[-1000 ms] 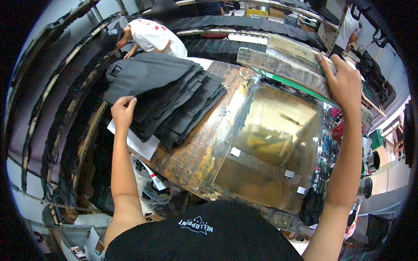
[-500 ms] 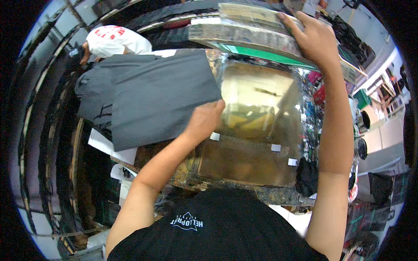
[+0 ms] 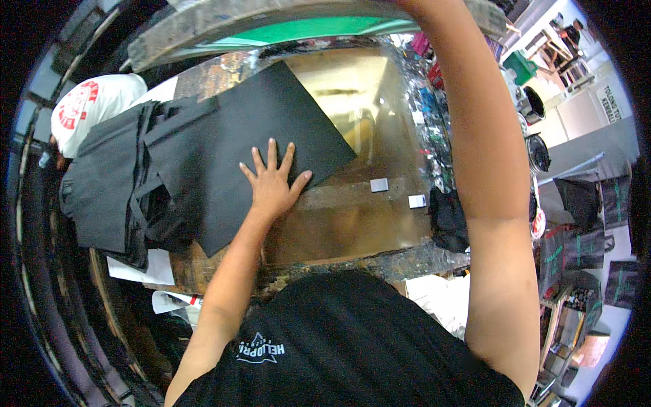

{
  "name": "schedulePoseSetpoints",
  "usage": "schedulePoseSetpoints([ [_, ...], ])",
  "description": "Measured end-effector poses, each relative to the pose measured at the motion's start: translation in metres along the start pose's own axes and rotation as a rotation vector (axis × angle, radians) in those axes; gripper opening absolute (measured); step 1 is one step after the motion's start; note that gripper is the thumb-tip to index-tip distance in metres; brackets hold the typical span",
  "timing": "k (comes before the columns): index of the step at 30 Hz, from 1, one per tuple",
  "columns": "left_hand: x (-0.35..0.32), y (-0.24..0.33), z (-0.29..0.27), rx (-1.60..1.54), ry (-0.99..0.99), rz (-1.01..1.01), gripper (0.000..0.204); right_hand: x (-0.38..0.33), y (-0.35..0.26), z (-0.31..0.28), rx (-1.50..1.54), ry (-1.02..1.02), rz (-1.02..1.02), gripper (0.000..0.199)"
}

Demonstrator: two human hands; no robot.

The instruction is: The person places a black tote bag onto a printing platform, lowers a green-inked screen, and uses a squeegee to apply the design, before lifting the screen and setting the bag aside.

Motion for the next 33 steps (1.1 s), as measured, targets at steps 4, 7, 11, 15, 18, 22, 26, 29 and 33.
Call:
schedulePoseSetpoints([
  [4,0.029,0.022,0.006,0.001,0.012,0.163,0.083,0.009,-0.003,0.000,-0.037,0.234,0.002,0.088],
  [7,0.068,0.070,0.012,-0.003,0.026,0.331,0.085,0.000,0.003,-0.007,-0.008,0.141,0.063,0.088],
  [11,0.085,0.092,0.025,-0.012,0.080,0.376,0.085,0.008,-0.008,0.007,0.037,0.168,-0.090,0.087],
  [15,0.086,0.135,0.025,-0.062,0.131,0.413,0.083,0.002,-0.001,-0.002,-0.046,0.236,0.020,0.085],
  [18,0.074,0.145,0.024,-0.078,0.134,0.382,0.082,0.004,-0.011,-0.001,-0.028,0.064,0.147,0.086],
  [22,0.067,0.147,0.024,-0.082,0.105,0.359,0.087,0.004,-0.008,0.004,-0.009,0.076,0.064,0.086],
  [26,0.061,0.146,0.023,-0.075,0.116,0.358,0.087,0.003,-0.007,0.003,0.030,0.137,-0.039,0.085],
  [29,0.054,0.148,0.022,-0.102,0.119,0.392,0.084,0.005,-0.005,0.005,0.022,0.199,-0.038,0.086],
  [33,0.053,0.147,0.022,-0.165,0.124,0.441,0.077,0.002,-0.008,0.002,-0.018,0.228,0.006,0.087],
])
Point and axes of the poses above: each hand's wrist, its own x-axis towards the middle knuckle, its own z-axis out of the palm, y = z × x, the point moved 9 cm from there along x, towards the middle knuckle
